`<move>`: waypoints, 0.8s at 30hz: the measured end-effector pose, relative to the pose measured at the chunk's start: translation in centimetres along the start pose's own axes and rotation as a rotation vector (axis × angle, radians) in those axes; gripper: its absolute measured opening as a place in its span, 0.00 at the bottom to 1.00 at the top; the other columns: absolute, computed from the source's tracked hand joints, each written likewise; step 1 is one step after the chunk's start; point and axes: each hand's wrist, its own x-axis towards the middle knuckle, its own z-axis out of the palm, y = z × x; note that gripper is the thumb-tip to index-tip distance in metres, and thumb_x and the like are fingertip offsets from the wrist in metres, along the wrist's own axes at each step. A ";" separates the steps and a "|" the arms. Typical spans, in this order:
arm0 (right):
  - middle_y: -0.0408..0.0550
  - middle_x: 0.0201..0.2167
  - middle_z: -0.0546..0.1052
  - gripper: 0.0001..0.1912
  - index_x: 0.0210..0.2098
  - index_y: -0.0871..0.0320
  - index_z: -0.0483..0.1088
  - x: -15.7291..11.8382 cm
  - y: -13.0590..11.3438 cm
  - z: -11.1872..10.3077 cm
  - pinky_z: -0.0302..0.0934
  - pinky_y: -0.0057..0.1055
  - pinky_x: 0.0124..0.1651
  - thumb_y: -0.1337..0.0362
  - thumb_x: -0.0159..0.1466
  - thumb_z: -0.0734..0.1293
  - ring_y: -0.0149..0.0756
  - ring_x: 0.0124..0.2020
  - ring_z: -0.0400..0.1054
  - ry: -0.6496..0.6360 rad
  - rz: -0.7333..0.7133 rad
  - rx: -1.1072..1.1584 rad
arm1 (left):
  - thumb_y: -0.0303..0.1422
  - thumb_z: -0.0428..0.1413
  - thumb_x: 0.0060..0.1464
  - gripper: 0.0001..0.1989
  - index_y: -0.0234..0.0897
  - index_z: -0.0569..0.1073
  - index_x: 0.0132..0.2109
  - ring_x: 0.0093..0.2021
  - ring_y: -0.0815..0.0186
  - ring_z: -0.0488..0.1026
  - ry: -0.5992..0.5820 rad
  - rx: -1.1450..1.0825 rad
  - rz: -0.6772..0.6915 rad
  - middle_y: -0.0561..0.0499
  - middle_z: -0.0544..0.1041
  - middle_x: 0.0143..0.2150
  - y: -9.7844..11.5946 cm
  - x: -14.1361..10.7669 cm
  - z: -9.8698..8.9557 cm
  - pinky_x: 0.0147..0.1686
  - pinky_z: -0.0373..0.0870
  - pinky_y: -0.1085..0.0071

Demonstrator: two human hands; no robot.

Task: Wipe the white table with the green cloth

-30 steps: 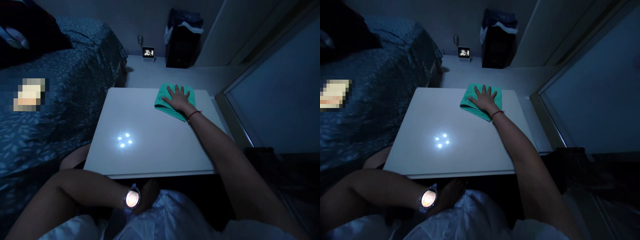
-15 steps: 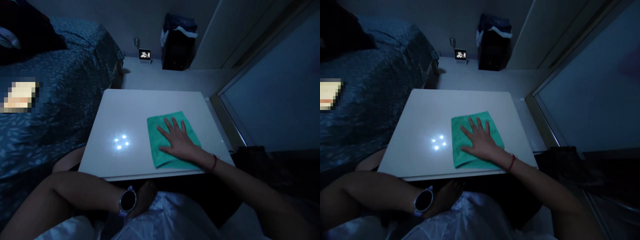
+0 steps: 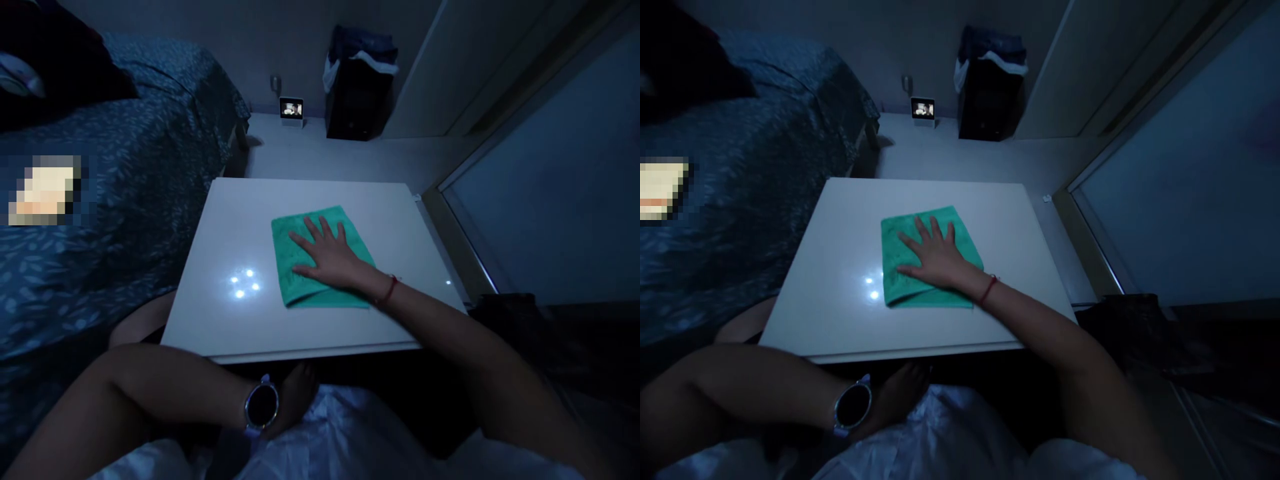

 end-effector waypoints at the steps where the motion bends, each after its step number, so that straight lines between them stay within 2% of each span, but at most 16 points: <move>1: 0.58 0.80 0.35 0.46 0.82 0.46 0.44 1.6 0.4 -0.4 0.30 0.75 0.72 0.32 0.73 0.57 0.71 0.79 0.28 0.013 0.030 0.008 | 0.16 0.53 0.62 0.24 0.31 0.80 0.61 0.59 0.55 0.78 -0.016 0.009 -0.005 0.36 0.81 0.58 0.0 0.1 -0.1 0.59 0.75 0.58; 4: 0.57 0.81 0.34 0.45 0.82 0.46 0.43 5.6 1.7 -1.5 0.29 0.74 0.72 0.33 0.74 0.55 0.70 0.79 0.28 0.032 0.096 0.037 | 0.17 0.52 0.63 0.23 0.29 0.80 0.62 0.62 0.54 0.77 -0.049 0.018 -0.007 0.35 0.79 0.60 0.2 0.2 -0.3 0.61 0.73 0.58; 7: 0.57 0.81 0.35 0.45 0.82 0.46 0.42 8.7 3.1 -2.2 0.28 0.72 0.73 0.34 0.74 0.55 0.70 0.79 0.28 0.052 0.131 0.051 | 0.17 0.52 0.63 0.24 0.34 0.81 0.61 0.61 0.53 0.77 -0.056 0.005 -0.009 0.37 0.80 0.59 0.3 0.2 -0.4 0.59 0.73 0.55; 10: 0.56 0.81 0.36 0.44 0.82 0.46 0.42 10.8 4.2 -2.8 0.29 0.70 0.74 0.35 0.75 0.54 0.68 0.80 0.29 0.081 0.176 0.058 | 0.18 0.53 0.63 0.22 0.35 0.82 0.59 0.59 0.54 0.77 -0.056 -0.002 -0.016 0.38 0.81 0.56 0.4 0.2 -0.5 0.57 0.73 0.57; 13: 0.55 0.81 0.36 0.43 0.82 0.46 0.41 11.8 4.6 -3.1 0.29 0.72 0.74 0.36 0.76 0.53 0.68 0.80 0.29 0.081 0.217 0.053 | 0.18 0.52 0.63 0.22 0.33 0.82 0.58 0.58 0.55 0.77 -0.056 0.003 -0.020 0.37 0.82 0.55 0.4 0.2 -0.7 0.56 0.72 0.59; 18: 0.57 0.81 0.35 0.44 0.82 0.48 0.41 10.4 3.4 -2.8 0.28 0.74 0.72 0.36 0.76 0.54 0.70 0.79 0.29 0.090 0.192 0.038 | 0.18 0.50 0.63 0.24 0.36 0.81 0.60 0.56 0.56 0.77 -0.049 0.003 -0.010 0.40 0.82 0.54 0.2 0.2 -1.0 0.56 0.71 0.57; 21: 0.59 0.80 0.36 0.45 0.82 0.49 0.42 7.5 1.8 -1.9 0.30 0.74 0.72 0.36 0.75 0.56 0.72 0.79 0.29 0.070 0.111 -0.003 | 0.18 0.50 0.62 0.24 0.36 0.81 0.59 0.55 0.57 0.78 -0.044 -0.001 -0.004 0.40 0.82 0.54 0.1 0.2 -0.9 0.55 0.71 0.58; 24: 0.61 0.80 0.35 0.47 0.82 0.49 0.44 3.4 -0.5 -0.4 0.29 0.76 0.71 0.34 0.73 0.58 0.73 0.79 0.29 0.040 -0.042 -0.028 | 0.18 0.51 0.62 0.23 0.35 0.81 0.58 0.56 0.55 0.77 -0.016 -0.019 -0.006 0.39 0.82 0.55 0.1 0.2 -0.9 0.56 0.72 0.58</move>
